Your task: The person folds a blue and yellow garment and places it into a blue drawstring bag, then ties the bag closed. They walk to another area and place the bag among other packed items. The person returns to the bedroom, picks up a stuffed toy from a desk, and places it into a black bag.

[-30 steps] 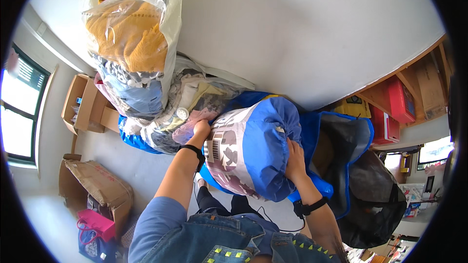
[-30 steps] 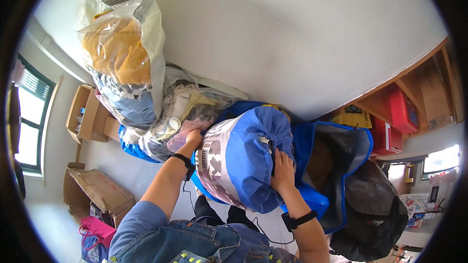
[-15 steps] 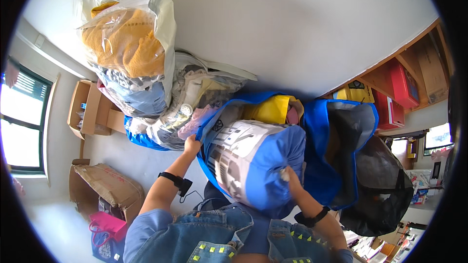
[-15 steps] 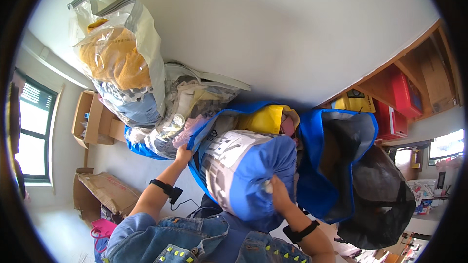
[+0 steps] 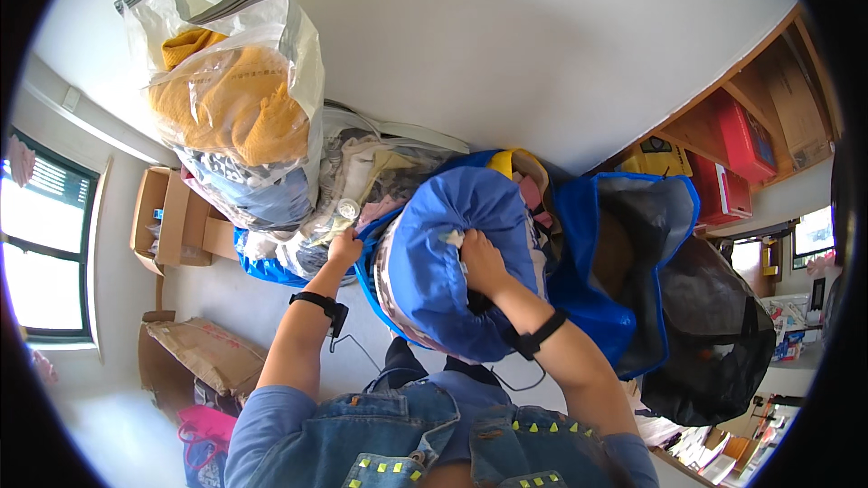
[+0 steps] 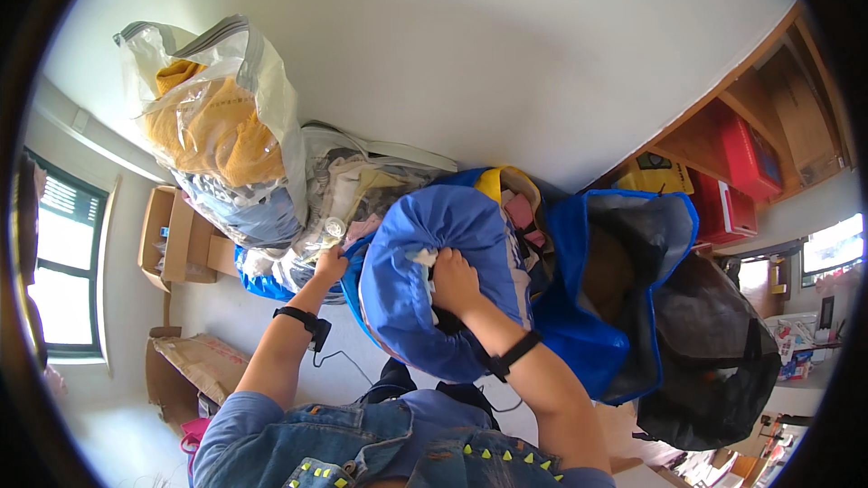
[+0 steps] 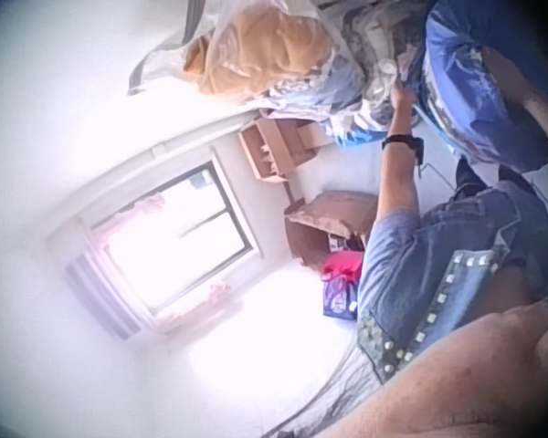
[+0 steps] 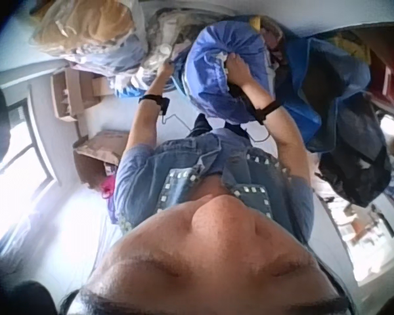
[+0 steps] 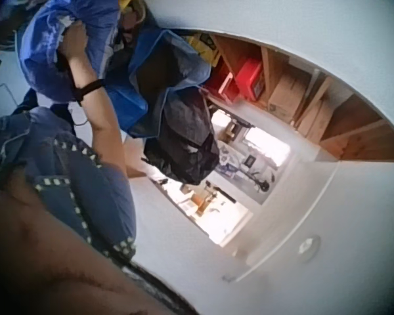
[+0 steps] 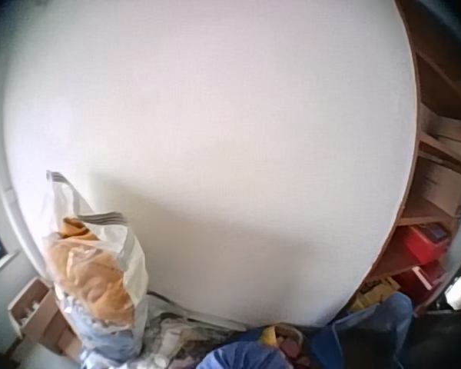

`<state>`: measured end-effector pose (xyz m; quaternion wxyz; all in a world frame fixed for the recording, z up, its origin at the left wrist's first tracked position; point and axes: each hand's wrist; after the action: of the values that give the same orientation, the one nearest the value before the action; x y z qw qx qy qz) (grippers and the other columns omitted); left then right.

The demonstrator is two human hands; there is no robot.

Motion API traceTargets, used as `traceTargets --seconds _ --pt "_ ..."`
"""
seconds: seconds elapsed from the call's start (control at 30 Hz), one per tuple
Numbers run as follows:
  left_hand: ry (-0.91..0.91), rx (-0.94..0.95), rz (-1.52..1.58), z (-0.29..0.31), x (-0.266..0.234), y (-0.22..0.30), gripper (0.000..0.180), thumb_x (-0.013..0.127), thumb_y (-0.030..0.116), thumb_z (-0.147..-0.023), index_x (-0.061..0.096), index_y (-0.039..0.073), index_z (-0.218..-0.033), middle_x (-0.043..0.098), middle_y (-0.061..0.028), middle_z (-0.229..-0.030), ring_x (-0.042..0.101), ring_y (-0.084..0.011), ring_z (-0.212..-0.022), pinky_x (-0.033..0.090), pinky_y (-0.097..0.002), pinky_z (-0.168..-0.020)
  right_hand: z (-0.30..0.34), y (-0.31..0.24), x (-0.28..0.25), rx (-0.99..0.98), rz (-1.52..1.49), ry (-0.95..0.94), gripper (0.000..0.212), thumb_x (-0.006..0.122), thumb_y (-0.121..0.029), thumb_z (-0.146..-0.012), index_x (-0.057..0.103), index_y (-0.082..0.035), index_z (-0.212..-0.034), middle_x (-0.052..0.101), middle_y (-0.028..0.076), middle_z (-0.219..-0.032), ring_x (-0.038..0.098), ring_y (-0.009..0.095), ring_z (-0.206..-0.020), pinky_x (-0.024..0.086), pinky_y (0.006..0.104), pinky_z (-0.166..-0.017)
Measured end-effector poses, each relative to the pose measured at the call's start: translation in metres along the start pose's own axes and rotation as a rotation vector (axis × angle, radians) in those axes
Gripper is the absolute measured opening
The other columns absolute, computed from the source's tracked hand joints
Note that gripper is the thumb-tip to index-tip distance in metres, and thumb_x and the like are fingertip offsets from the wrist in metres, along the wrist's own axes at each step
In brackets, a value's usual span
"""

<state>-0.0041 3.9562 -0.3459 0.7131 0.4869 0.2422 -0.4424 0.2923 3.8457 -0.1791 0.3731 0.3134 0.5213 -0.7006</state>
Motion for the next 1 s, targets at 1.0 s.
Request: traceTargets --seconds 1.0 --pt "0.105 -0.658 0.912 0.134 0.084 -0.007 0.028 0.066 0.014 -0.081 0.06 0.002 -0.106 0.062 -0.007 -0.082 0.058 -0.0194 -0.068 0.049 -0.0358 -0.056 -0.102 0.354 0.078 1.295 -0.788 0.455 0.045 0.055 -0.036 -0.088 0.055 0.0 -0.116 0.059 0.015 -0.107 0.058 0.027 -0.089 0.048 0.041 -0.074"
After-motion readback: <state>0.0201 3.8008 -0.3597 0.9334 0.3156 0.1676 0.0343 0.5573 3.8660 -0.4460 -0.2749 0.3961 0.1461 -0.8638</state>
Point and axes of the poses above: each hand's wrist, its own z-axis away from the middle knuckle, its own x-axis out of the palm, y = z × x
